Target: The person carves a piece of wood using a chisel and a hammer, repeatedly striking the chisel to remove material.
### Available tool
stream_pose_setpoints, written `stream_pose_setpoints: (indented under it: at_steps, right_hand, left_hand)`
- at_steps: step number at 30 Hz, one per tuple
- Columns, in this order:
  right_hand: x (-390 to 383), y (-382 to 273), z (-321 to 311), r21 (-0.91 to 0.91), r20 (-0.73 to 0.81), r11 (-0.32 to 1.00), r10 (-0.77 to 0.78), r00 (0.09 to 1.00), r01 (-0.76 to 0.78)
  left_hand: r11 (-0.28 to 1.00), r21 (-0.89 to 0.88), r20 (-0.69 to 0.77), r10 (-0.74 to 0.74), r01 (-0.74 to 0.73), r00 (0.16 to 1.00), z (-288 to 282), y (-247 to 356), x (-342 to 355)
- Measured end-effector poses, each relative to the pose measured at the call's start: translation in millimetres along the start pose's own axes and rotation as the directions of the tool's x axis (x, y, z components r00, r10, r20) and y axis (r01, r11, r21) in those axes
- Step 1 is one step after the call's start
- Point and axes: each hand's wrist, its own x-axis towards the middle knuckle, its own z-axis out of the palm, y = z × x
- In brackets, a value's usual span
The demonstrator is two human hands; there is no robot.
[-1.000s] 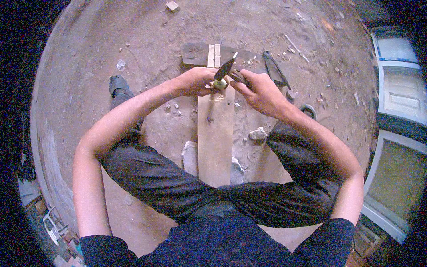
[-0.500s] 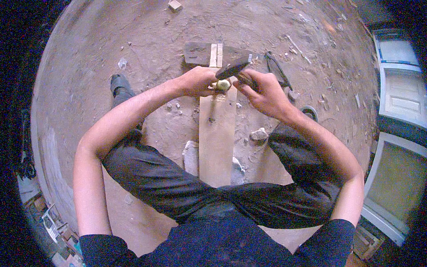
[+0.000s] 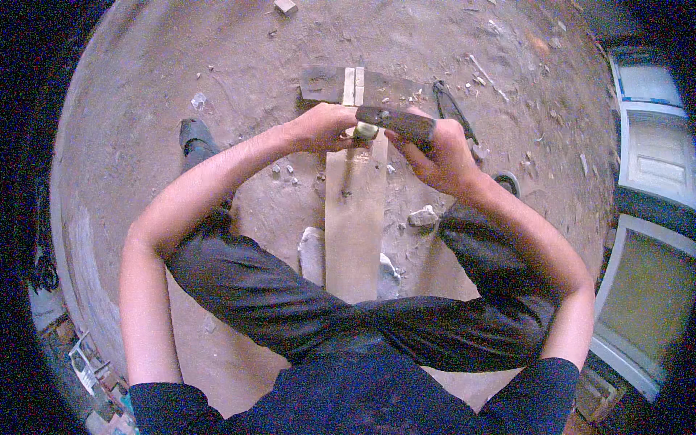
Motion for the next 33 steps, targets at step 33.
stream_pose_setpoints:
  at_steps: [33]
  right_hand:
    - [5.1,5.3,-3.2,0.148,0.058,0.948,0.277,0.959,-0.283]
  left_hand:
    - [0.997,0.028,-0.058,0.076,-0.074,0.995,5.7,7.3,4.0]
